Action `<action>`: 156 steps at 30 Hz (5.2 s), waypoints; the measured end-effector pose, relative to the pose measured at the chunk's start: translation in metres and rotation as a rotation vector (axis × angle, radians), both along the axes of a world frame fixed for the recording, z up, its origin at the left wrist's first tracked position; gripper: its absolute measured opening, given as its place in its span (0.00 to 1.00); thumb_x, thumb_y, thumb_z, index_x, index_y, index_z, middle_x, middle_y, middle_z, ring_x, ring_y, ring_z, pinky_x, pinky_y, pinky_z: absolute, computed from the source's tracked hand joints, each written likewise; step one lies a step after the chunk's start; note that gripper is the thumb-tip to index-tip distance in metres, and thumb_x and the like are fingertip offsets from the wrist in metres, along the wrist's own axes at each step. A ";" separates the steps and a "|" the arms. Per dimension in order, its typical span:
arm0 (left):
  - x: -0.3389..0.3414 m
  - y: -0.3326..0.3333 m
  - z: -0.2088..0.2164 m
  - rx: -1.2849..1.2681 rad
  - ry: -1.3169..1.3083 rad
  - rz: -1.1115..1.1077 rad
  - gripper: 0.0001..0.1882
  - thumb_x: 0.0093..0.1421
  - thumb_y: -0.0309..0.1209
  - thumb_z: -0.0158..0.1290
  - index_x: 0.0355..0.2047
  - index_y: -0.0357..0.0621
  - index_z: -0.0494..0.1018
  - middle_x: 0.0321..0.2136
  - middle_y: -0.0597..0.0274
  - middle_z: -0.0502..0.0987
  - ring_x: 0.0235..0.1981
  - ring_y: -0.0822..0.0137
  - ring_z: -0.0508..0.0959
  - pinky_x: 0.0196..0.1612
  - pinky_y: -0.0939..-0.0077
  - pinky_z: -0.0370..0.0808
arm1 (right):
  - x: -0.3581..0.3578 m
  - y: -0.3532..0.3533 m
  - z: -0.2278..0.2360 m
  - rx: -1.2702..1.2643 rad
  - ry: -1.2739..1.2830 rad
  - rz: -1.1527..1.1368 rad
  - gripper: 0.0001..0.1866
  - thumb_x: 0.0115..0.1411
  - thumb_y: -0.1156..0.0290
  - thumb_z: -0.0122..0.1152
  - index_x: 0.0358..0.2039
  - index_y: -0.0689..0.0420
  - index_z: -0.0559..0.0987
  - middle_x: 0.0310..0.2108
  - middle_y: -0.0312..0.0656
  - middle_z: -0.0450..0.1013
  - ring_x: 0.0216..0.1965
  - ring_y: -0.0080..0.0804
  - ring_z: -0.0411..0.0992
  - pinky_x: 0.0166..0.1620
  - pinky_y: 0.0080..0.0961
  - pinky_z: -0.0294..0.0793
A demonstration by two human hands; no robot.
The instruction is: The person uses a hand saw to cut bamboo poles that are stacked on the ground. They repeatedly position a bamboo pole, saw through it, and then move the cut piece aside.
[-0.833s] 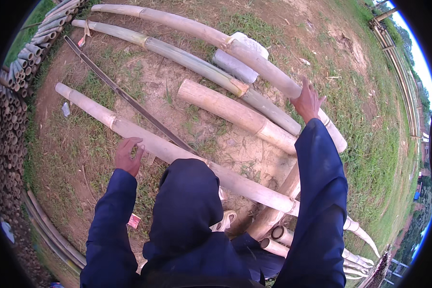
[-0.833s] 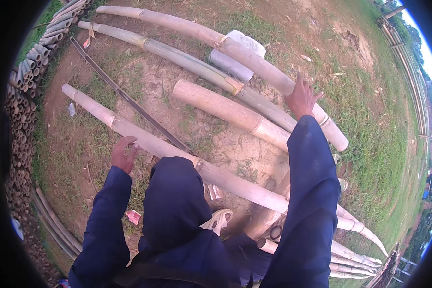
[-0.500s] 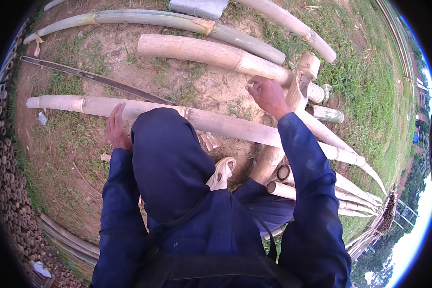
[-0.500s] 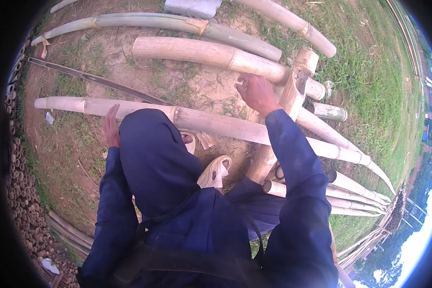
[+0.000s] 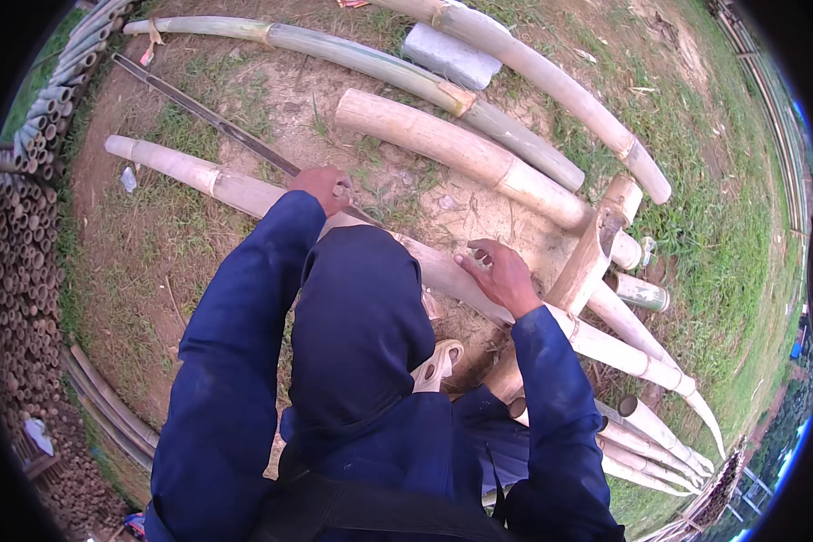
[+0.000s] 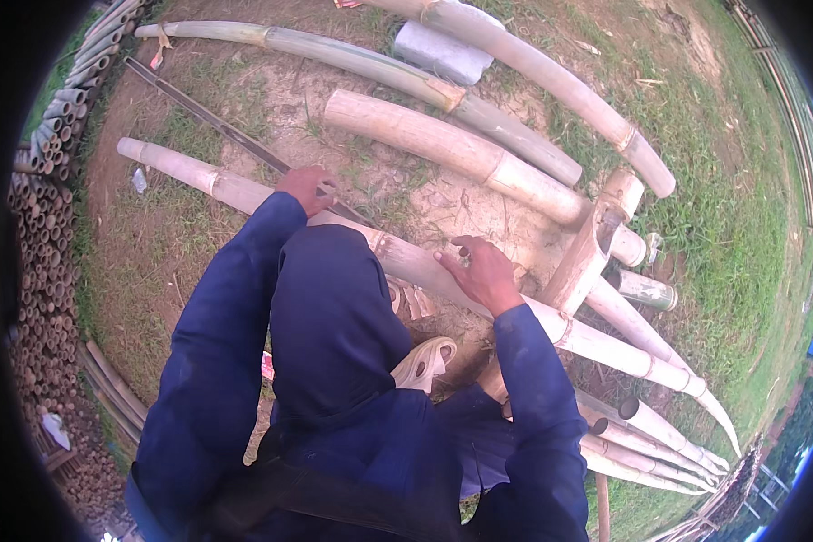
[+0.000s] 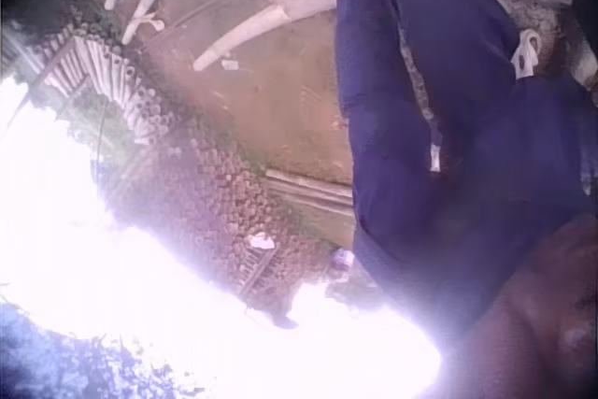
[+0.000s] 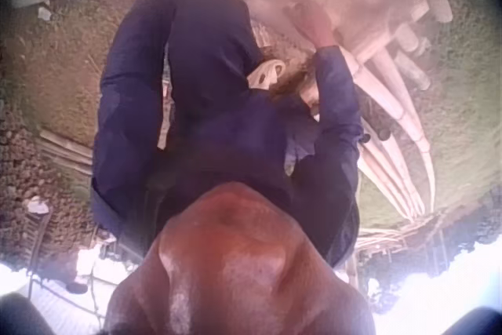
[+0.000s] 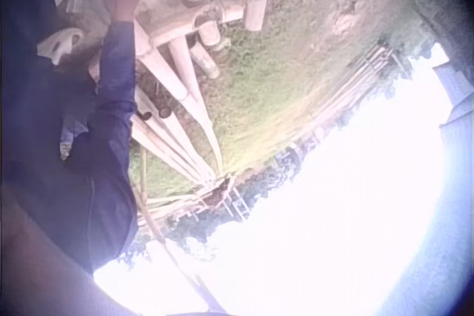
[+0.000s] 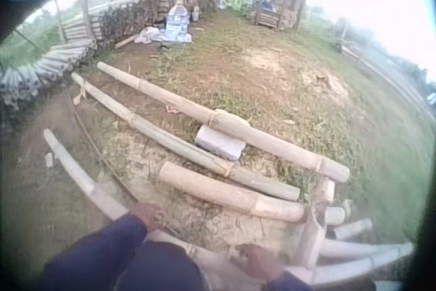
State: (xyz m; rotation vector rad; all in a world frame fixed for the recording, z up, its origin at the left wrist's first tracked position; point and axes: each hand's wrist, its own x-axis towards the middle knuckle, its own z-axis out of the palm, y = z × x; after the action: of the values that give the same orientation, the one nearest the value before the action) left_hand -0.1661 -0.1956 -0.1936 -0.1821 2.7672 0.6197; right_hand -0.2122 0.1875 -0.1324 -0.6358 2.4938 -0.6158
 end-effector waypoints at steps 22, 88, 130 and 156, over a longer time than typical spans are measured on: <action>-0.052 -0.026 -0.038 -0.558 0.068 -0.374 0.19 0.63 0.32 0.50 0.56 0.56 0.71 0.47 0.55 0.76 0.52 0.55 0.77 0.53 0.55 0.72 | -0.007 0.008 0.055 -0.036 0.536 -0.030 0.38 0.55 0.59 0.73 0.64 0.56 0.70 0.61 0.46 0.69 0.64 0.48 0.65 0.69 0.48 0.57; 0.034 -0.003 0.051 -0.247 0.101 -0.302 0.37 0.49 0.68 0.61 0.42 0.48 0.77 0.34 0.51 0.82 0.39 0.47 0.83 0.43 0.50 0.77 | 0.034 0.238 0.114 0.052 0.533 0.084 0.28 0.49 0.77 0.72 0.54 0.53 0.81 0.34 0.43 0.71 0.41 0.46 0.69 0.53 0.42 0.65; 0.000 0.092 0.007 0.008 -0.099 -0.681 0.25 0.59 0.44 0.56 0.54 0.46 0.71 0.48 0.46 0.79 0.53 0.44 0.77 0.60 0.52 0.66 | 0.041 0.173 0.008 0.172 0.362 0.159 0.37 0.37 0.61 0.80 0.49 0.58 0.74 0.37 0.48 0.77 0.39 0.50 0.78 0.43 0.44 0.79; -0.083 -0.061 0.094 -0.136 0.209 -0.358 0.40 0.52 0.23 0.61 0.67 0.55 0.65 0.62 0.51 0.71 0.64 0.47 0.70 0.68 0.54 0.65 | -0.045 -0.092 -0.008 0.049 0.367 0.062 0.32 0.44 0.55 0.78 0.47 0.56 0.75 0.40 0.50 0.79 0.42 0.49 0.80 0.49 0.43 0.76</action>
State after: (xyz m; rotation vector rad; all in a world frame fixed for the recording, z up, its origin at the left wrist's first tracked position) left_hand -0.2486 -0.2564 -0.1001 0.3623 2.9347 0.3763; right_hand -0.2567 0.0957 -0.1406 -0.8701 2.8027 -0.4453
